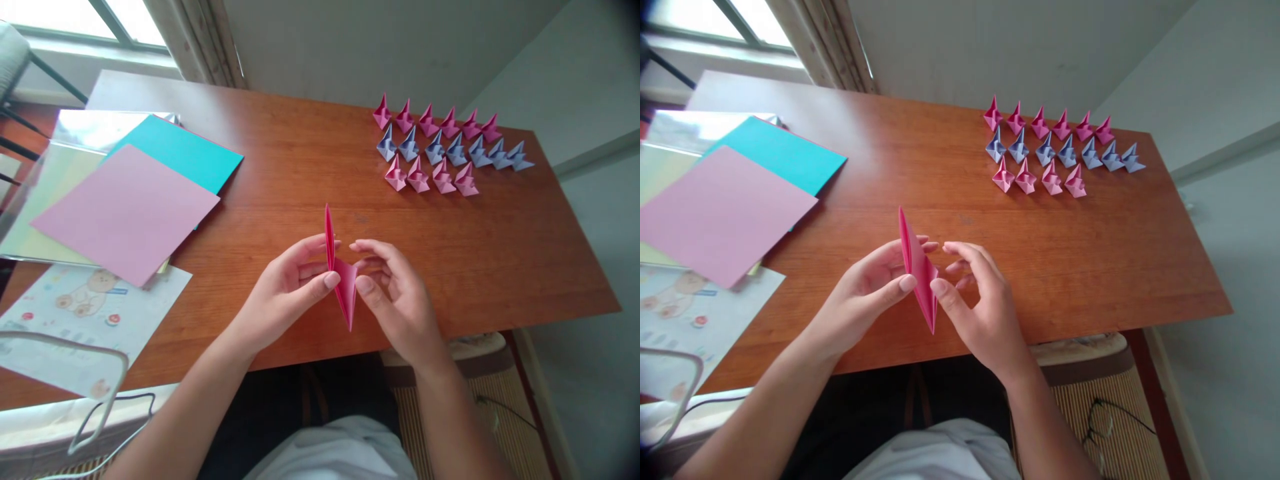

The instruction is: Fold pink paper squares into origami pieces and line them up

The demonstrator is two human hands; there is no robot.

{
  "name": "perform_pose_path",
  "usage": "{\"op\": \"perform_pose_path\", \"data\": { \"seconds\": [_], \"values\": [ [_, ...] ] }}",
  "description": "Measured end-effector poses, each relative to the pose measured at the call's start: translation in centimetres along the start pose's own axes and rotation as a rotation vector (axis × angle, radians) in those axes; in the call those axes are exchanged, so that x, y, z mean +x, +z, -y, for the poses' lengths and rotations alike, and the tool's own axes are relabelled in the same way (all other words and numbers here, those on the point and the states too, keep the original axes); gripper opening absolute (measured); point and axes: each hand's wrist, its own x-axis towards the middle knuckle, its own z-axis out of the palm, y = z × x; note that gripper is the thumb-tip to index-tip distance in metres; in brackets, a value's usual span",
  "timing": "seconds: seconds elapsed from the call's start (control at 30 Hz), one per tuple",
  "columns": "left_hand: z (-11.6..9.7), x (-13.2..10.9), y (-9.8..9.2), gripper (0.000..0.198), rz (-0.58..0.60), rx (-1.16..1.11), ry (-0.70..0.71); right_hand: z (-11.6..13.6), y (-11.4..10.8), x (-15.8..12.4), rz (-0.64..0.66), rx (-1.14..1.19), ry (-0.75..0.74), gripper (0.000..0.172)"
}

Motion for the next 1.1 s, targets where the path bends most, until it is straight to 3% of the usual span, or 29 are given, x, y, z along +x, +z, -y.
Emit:
{"op": "perform_pose_path", "data": {
  "seconds": [0.17,0.37,0.67,1.1],
  "values": [
    [0.3,-0.1,-0.2,0.048,-0.011,-0.042,-0.010,0.4,0.5,-0.1,0.089,0.020,-0.016,0.044],
    [0.3,-0.2,-0.2,0.049,-0.006,-0.068,-0.028,0.5,0.9,0.0,0.084,-0.033,-0.021,0.045],
    [-0.1,-0.2,-0.2,0.042,0.036,-0.038,0.011,0.3,0.8,-0.3,0.044,-0.062,0.003,0.040],
    [0.9,-0.6,-0.1,0.062,0.092,-0.025,-0.006,0.3,1.4,0.0,-0.102,-0.343,-0.128,0.051]
  ]
}}
